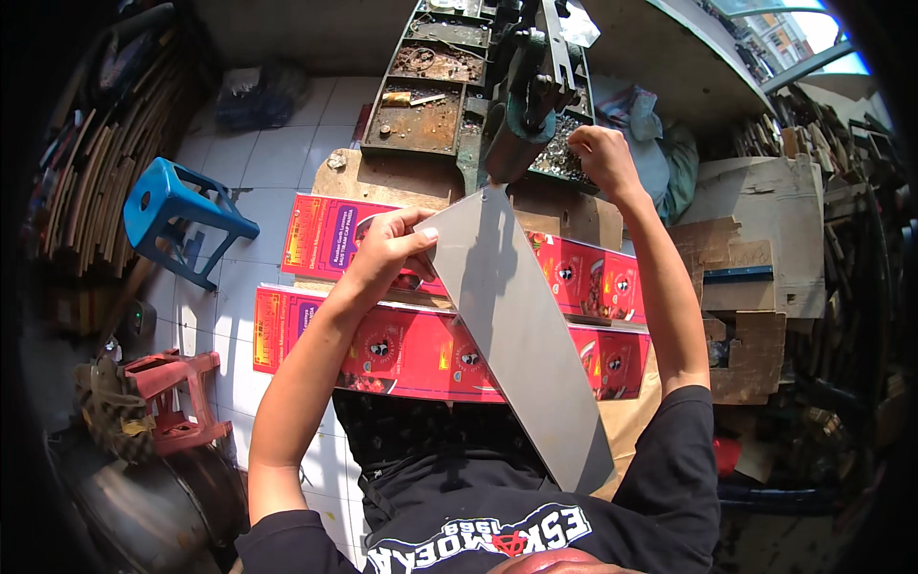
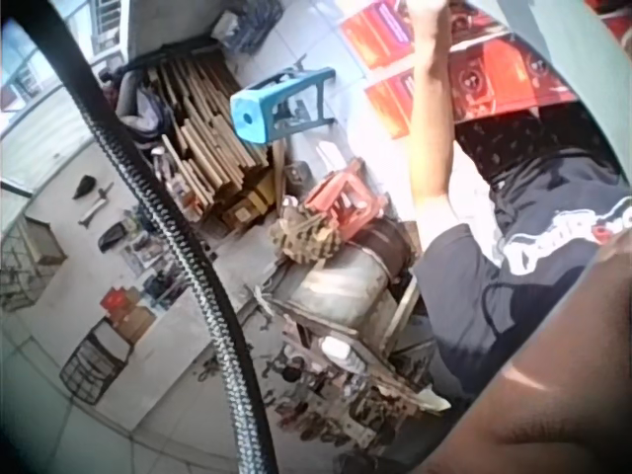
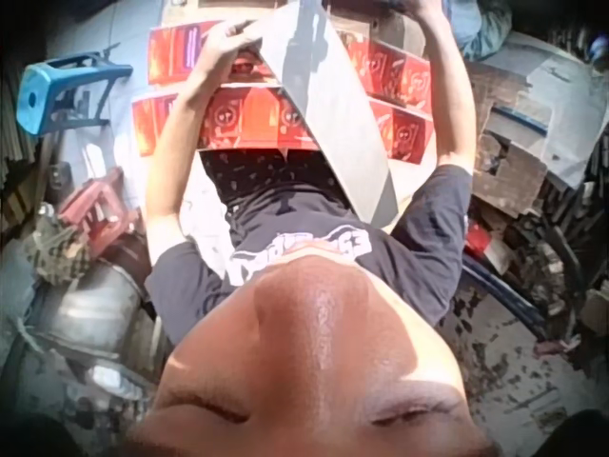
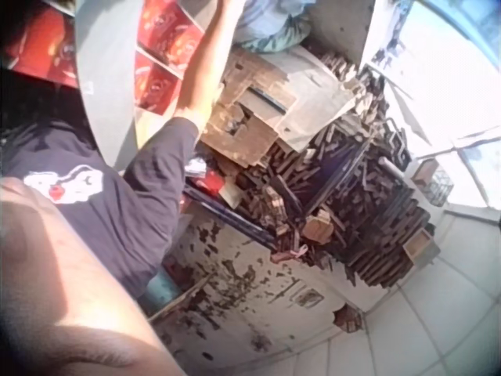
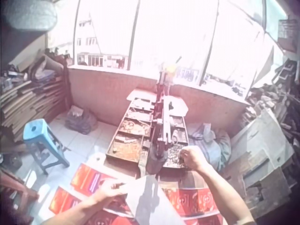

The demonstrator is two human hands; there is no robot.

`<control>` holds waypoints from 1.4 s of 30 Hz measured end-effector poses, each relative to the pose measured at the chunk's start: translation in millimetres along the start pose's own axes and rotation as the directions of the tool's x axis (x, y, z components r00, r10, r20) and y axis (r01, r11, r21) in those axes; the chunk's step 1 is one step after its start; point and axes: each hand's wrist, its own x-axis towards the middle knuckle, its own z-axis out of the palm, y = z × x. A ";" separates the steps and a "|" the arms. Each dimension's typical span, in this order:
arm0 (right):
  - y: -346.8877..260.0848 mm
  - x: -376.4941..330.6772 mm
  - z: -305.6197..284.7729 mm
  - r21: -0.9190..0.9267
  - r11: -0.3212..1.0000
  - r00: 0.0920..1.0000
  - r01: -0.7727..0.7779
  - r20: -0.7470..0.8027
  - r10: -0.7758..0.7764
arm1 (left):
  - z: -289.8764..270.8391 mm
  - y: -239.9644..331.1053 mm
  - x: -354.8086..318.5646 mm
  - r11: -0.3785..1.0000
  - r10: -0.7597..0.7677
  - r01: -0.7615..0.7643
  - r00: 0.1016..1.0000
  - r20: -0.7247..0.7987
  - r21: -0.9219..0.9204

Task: The person prepares packaging boxes by aligning cardboard sheets with printed red box templates and then uses a manual press tool to secure them together.

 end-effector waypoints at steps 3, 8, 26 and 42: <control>4.3 1.2 -4.0 0.055 0.998 1.000 -0.004 -0.028 0.006 | -0.5 1.7 0.0 1.000 0.005 -0.005 1.000 0.005 -0.002; 5.4 -5.4 -10.7 0.310 0.936 0.986 -0.165 0.041 0.160 | -1.8 2.7 0.3 0.999 0.043 -0.042 0.998 0.054 -0.015; -88.1 -32.5 -0.7 0.384 0.921 0.979 0.071 0.150 -0.139 | -3.9 8.7 -4.9 0.969 -0.245 0.235 0.947 0.207 0.076; -96.3 -60.3 8.0 0.344 0.938 0.936 0.041 0.316 -0.156 | -1.4 22.3 -13.3 0.970 -0.244 0.185 0.751 0.614 0.159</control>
